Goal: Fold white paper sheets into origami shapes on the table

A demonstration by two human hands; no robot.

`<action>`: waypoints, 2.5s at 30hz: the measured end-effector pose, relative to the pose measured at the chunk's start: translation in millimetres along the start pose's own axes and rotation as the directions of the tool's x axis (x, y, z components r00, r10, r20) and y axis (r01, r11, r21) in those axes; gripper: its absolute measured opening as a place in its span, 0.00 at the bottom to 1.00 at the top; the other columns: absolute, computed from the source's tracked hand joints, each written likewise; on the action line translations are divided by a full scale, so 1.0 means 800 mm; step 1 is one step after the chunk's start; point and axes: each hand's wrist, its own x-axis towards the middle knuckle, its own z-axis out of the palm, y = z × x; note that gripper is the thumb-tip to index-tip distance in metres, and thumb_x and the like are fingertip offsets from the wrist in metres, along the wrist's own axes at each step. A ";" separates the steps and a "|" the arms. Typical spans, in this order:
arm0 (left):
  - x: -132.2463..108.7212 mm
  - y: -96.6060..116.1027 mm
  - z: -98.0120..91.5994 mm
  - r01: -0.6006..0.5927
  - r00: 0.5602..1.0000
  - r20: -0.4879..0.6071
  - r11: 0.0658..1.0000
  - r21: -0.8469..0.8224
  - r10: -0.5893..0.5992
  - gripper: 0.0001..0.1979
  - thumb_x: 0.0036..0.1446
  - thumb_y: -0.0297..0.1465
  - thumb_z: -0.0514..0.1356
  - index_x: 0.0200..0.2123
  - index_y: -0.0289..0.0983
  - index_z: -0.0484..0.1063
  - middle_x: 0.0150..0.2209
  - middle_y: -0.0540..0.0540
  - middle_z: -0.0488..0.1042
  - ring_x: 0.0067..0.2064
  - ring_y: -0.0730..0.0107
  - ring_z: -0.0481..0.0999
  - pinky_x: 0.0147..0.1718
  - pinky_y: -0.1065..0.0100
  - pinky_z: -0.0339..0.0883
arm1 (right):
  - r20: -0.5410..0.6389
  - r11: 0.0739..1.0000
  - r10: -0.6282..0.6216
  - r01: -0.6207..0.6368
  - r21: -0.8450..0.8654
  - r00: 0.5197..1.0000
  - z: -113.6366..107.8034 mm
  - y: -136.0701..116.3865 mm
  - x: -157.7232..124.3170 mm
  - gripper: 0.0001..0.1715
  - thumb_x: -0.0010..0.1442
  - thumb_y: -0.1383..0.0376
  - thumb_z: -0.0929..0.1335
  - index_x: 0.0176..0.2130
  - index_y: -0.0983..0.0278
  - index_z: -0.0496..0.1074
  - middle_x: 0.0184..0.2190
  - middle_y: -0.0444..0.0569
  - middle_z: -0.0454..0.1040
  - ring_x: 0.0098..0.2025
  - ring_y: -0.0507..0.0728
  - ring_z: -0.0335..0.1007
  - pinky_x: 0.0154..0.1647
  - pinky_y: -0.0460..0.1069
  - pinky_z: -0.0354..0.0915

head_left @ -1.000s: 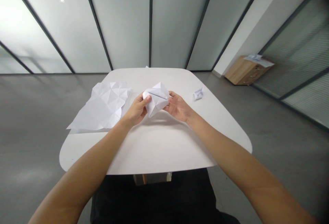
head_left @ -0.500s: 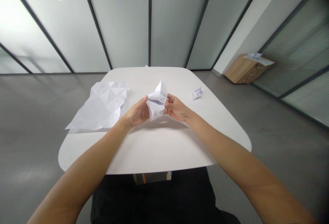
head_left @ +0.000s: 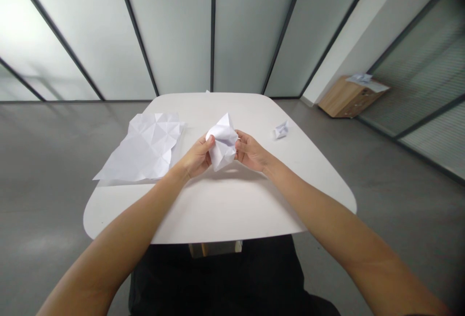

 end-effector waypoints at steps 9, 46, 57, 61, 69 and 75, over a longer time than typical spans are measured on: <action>-0.002 0.003 0.005 0.026 1.000 -0.012 1.000 -0.016 -0.026 0.35 0.51 0.54 0.72 0.55 0.37 0.76 0.46 0.39 0.83 0.52 0.44 0.81 0.50 0.55 0.74 | -0.027 0.999 -0.027 0.027 -0.031 0.999 0.010 0.004 -0.001 0.35 0.42 0.52 0.85 0.44 0.59 0.73 0.36 0.44 0.80 0.35 0.55 0.77 0.39 0.50 0.76; 0.013 -0.004 -0.019 -0.050 0.963 -0.247 0.972 0.230 0.108 0.21 0.63 0.45 0.63 0.55 0.43 0.71 0.54 0.45 0.74 0.51 0.64 0.75 0.49 0.64 0.70 | -0.143 0.933 -0.291 0.247 -0.262 0.946 -0.003 0.011 0.013 0.20 0.57 0.55 0.75 0.47 0.57 0.72 0.42 0.44 0.78 0.41 0.58 0.75 0.44 0.55 0.73; 0.012 -0.014 -0.015 -0.055 0.956 -0.244 0.913 0.405 0.166 0.38 0.59 0.43 0.69 0.68 0.46 0.60 0.55 0.42 0.74 0.48 0.66 0.79 0.52 0.60 0.74 | 0.364 -0.303 -0.405 0.252 -0.919 0.839 -0.006 0.011 0.010 0.18 0.71 0.70 0.64 0.50 0.59 0.81 0.44 0.53 0.81 0.49 0.62 0.72 0.53 0.58 0.59; 0.022 -0.025 -0.030 -0.005 0.901 -0.388 0.899 0.438 0.194 0.27 0.59 0.35 0.67 0.60 0.41 0.68 0.44 0.46 0.78 0.41 0.69 0.79 0.47 0.63 0.76 | 0.469 -0.316 -0.339 0.371 -0.873 0.815 0.002 0.011 0.008 0.15 0.69 0.66 0.67 0.52 0.60 0.80 0.48 0.53 0.81 0.51 0.63 0.71 0.54 0.58 0.61; 0.025 -0.016 -0.047 -0.050 0.837 -0.443 0.851 0.523 0.322 0.19 0.62 0.33 0.60 0.56 0.44 0.71 0.46 0.47 0.78 0.43 0.67 0.79 0.42 0.66 0.74 | -0.009 0.284 -0.774 0.334 -0.899 0.633 -0.018 -0.019 0.007 0.19 0.68 0.50 0.67 0.50 0.58 0.76 0.51 0.55 0.79 0.54 0.65 0.72 0.59 0.61 0.66; 0.018 -0.005 -0.039 -0.124 0.817 -0.390 0.790 0.600 0.425 0.22 0.58 0.29 0.58 0.56 0.43 0.72 0.53 0.44 0.78 0.51 0.61 0.77 0.49 0.63 0.72 | -0.305 0.926 -0.257 0.142 -0.351 0.917 -0.020 -0.005 0.017 0.33 0.61 0.38 0.68 0.56 0.51 0.68 0.58 0.51 0.75 0.47 0.60 0.76 0.42 0.55 0.73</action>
